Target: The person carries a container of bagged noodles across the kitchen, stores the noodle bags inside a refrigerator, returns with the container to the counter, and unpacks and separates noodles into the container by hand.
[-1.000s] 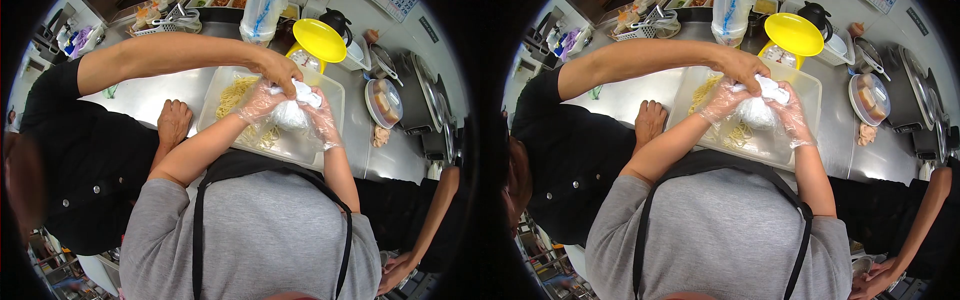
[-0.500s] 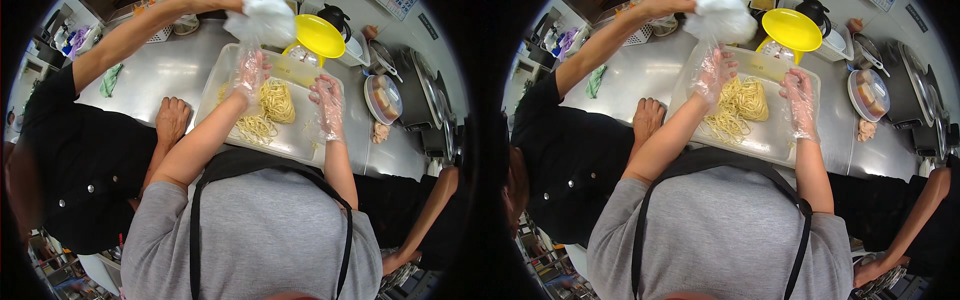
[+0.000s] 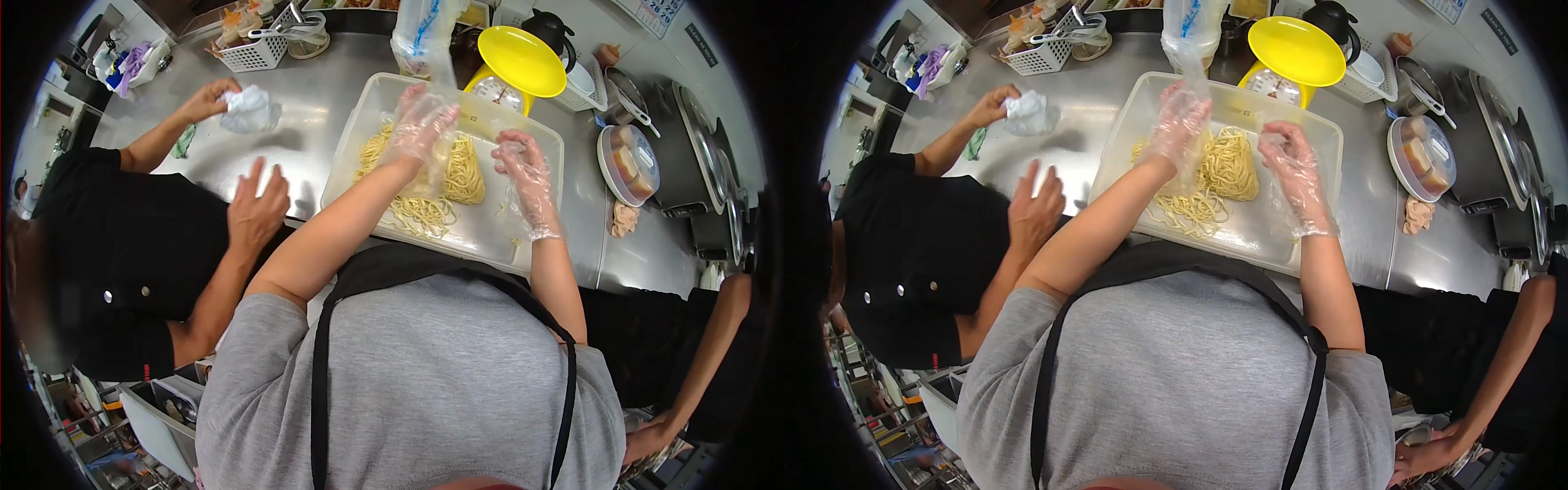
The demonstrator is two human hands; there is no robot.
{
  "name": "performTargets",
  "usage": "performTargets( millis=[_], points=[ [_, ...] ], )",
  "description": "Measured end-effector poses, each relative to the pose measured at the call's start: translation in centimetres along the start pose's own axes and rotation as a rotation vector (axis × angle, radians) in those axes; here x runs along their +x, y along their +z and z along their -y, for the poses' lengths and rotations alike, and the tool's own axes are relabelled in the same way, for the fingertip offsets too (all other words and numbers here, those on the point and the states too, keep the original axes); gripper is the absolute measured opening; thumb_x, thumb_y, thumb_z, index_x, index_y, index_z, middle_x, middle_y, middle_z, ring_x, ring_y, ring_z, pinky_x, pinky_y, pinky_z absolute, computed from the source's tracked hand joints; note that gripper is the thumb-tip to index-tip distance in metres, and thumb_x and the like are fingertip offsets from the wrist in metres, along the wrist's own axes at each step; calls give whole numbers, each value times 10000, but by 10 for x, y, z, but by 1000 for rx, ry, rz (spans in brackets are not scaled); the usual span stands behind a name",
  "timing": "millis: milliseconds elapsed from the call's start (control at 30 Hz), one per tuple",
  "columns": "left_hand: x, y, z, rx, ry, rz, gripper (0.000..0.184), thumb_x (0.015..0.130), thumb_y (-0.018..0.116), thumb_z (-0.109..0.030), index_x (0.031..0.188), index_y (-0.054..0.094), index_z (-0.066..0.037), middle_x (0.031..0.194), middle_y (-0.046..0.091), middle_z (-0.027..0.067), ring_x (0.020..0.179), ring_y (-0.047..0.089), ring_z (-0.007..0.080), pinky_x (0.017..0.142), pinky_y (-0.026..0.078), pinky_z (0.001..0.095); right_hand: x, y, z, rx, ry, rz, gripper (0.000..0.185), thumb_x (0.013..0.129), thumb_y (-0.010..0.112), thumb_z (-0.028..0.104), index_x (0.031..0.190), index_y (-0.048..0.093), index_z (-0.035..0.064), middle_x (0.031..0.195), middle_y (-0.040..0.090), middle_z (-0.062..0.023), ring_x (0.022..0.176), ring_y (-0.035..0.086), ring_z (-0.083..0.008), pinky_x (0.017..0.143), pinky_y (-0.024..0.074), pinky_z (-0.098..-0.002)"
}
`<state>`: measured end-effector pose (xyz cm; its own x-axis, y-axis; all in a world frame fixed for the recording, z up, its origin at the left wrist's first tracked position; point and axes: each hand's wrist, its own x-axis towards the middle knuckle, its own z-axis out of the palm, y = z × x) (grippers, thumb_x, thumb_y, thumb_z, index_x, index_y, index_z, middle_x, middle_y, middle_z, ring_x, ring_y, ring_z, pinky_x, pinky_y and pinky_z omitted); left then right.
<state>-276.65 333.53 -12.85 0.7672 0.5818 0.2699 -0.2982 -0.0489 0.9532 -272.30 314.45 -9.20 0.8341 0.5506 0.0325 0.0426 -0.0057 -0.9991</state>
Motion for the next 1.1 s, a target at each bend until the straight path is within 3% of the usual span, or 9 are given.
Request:
performTargets(
  millis=[33, 67, 133, 200, 233, 367, 533, 733, 1100],
  points=[
    [-1, -3, 1, 1, 3, -3, 616, 758, 683, -312, 1225, 357, -76, 1159, 454, 80, 991, 490, 216, 811, 440, 359, -1, 0, -1, 23, -16, 96, 289, 811, 624, 191, 1069, 534, 97, 1044, 526, -47, 902, 505, -104, 780, 445, -267],
    [-3, -6, 2, 387, 257, 43, 755, 699, 727, -334, 1262, 310, -53, 1180, 402, 109, 1033, 446, 230, 861, 402, 370, -3, 2, -2, 22, -18, 99, 289, 811, 624, 191, 1069, 534, 97, 1044, 526, -47, 902, 505, -104, 780, 445, -267],
    [-10, -6, -11, 778, 513, 85, 895, 639, 771, -357, 1298, 262, -31, 1201, 351, 138, 1074, 402, 244, 911, 363, 382, -8, 8, -2, -69, 1, 386, 263, 824, 611, 179, 1057, 542, 78, 1015, 549, -37, 897, 509, -95, 782, 441, -263],
    [-17, 3, -21, 311, 220, 90, 993, 578, 810, -354, 1304, 219, -22, 1217, 281, 151, 1094, 369, 269, 926, 358, 379, -10, 15, -19, -105, 43, 391, 248, 826, 610, 184, 1039, 554, 70, 1010, 552, -34, 895, 514, -104, 780, 440, -265],
    [-17, 5, -17, 292, 222, 94, 1038, 556, 820, -362, 1318, 194, -38, 1226, 253, 159, 1081, 382, 273, 928, 360, 382, -11, 17, -24, -143, 89, 394, 236, 828, 610, 189, 1021, 565, 61, 1005, 555, -32, 893, 519, -114, 779, 439, -267],
    [-20, 3, -22, 329, 168, 116, 1042, 549, 821, -366, 1319, 200, -36, 1234, 261, 157, 1089, 377, 270, 933, 357, 376, -17, 25, -7, -271, 137, 484, 228, 829, 610, 213, 987, 587, 51, 988, 568, -31, 888, 524, -119, 782, 435, -268],
    [-19, 4, -24, 342, 232, 152, 1068, 528, 824, -381, 1322, 200, -33, 1263, 260, 151, 1101, 361, 285, 944, 351, 363, -13, 20, -24, 101, 179, 426, 249, 845, 591, 223, 972, 591, 8, 930, 589, -43, 855, 531, -110, 790, 424, -275],
    [-23, 6, -26, 437, 224, 181, 1082, 518, 821, -399, 1324, 198, -35, 1278, 253, 155, 1107, 357, 281, 939, 357, 372, -19, 33, -12, -123, 191, 460, 225, 848, 588, 201, 974, 595, 14, 902, 591, -14, 863, 520, -94, 780, 419, -262],
    [-20, 5, -24, 370, 195, 148, 1068, 545, 802, -385, 1333, 173, -34, 1284, 267, 170, 1042, 439, 284, 935, 354, 396, -16, 29, -17, -109, 146, 452, 189, 847, 585, 182, 948, 595, 21, 884, 576, -7, 839, 511, -83, 758, 418, -249]
  ],
)
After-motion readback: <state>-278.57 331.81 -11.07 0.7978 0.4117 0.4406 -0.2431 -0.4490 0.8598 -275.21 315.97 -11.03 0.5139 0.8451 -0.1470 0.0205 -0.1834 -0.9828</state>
